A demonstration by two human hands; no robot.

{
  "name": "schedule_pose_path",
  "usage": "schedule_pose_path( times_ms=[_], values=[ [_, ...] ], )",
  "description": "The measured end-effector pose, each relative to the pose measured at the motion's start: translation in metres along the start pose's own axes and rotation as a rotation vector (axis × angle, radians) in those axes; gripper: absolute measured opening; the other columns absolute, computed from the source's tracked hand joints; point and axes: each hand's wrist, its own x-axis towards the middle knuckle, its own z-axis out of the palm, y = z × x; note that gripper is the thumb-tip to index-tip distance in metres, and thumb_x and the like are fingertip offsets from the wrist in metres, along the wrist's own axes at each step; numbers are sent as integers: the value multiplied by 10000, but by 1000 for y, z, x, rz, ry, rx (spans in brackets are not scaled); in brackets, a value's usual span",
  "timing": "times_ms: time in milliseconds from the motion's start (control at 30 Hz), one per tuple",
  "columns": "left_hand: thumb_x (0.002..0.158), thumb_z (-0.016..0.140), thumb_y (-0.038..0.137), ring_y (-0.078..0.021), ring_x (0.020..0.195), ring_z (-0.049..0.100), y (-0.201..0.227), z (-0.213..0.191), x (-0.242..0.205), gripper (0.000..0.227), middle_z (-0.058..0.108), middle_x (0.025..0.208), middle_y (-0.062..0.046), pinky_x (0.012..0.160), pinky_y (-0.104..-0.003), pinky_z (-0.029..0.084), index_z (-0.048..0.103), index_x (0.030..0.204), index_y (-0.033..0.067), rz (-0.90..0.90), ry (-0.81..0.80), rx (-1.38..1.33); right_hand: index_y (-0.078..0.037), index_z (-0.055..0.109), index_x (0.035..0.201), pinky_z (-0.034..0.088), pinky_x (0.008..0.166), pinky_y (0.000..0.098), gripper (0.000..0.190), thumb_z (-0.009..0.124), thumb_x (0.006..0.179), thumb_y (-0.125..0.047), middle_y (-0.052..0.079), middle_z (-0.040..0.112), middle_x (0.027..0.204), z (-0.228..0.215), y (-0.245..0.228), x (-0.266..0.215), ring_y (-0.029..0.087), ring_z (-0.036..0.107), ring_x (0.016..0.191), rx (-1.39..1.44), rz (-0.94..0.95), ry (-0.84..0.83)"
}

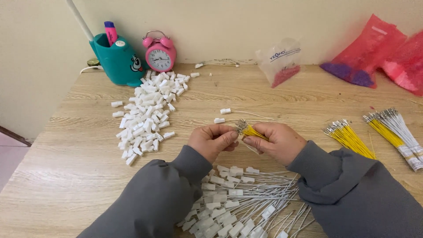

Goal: The person assembles small white plastic LED holders onto yellow wires. They pick up a holder, slide it onto a wire, and place the completed unit on the table, repeating this process for multiple wires.

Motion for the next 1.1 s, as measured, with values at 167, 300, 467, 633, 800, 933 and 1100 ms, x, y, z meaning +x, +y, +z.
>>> schedule_pose_path(
  times_ms=[167, 300, 467, 633, 800, 933, 1100],
  values=[
    [851, 754, 142, -202, 745, 704, -6, 0, 1, 257, 706, 824, -205, 696, -321, 646, 713, 1025, -43, -5, 13, -53, -60, 664, 735, 452, 526, 269, 225, 683, 895, -216, 52, 589, 480, -4, -8, 1, 160, 531, 490, -29, 3, 17],
    [862, 742, 130, -231, 735, 717, -3, 1, -2, 228, 695, 810, -219, 679, -339, 652, 715, 998, -51, -28, 15, -101, -49, 711, 819, 450, 529, 249, 80, 734, 835, -124, 64, 629, 540, -4, -16, -1, 149, 576, 527, 53, -9, 137],
    [874, 713, 102, -266, 786, 715, -12, 1, 0, 243, 692, 878, -236, 730, -386, 647, 691, 1057, -56, -54, 1, -229, -36, 711, 842, 423, 526, 248, 78, 734, 839, -111, 57, 606, 565, -7, -7, 0, 126, 521, 564, 100, -43, 192],
    [906, 631, 33, -281, 901, 704, -21, -7, 6, 267, 685, 1038, -240, 831, -418, 620, 648, 1151, -71, -69, -25, -345, -36, 716, 833, 397, 511, 238, 61, 719, 839, -97, 33, 564, 566, -10, -15, -5, 117, 498, 566, 119, -20, 220],
    [923, 592, 18, -282, 927, 697, -17, -8, 6, 291, 667, 1114, -220, 849, -422, 614, 614, 1197, -77, -84, -43, -422, -32, 733, 830, 402, 492, 260, 73, 716, 833, -103, 69, 577, 564, -9, -16, -4, 136, 501, 545, 77, -4, 214],
    [892, 612, -32, -302, 928, 701, -19, -11, 8, 321, 658, 1076, -219, 846, -420, 616, 608, 1210, -78, -97, -69, -454, -27, 728, 828, 403, 489, 256, 82, 701, 849, -102, 67, 580, 560, -14, -12, -6, 140, 497, 533, 100, 8, 222],
    [902, 591, -38, -288, 908, 709, -10, -11, 1, 329, 648, 1035, -195, 828, -416, 623, 600, 1230, -61, -120, -83, -418, -50, 729, 800, 416, 503, 258, 79, 719, 821, -125, 80, 599, 554, -14, -14, -6, 146, 524, 533, 11, 32, 245]
  ],
)
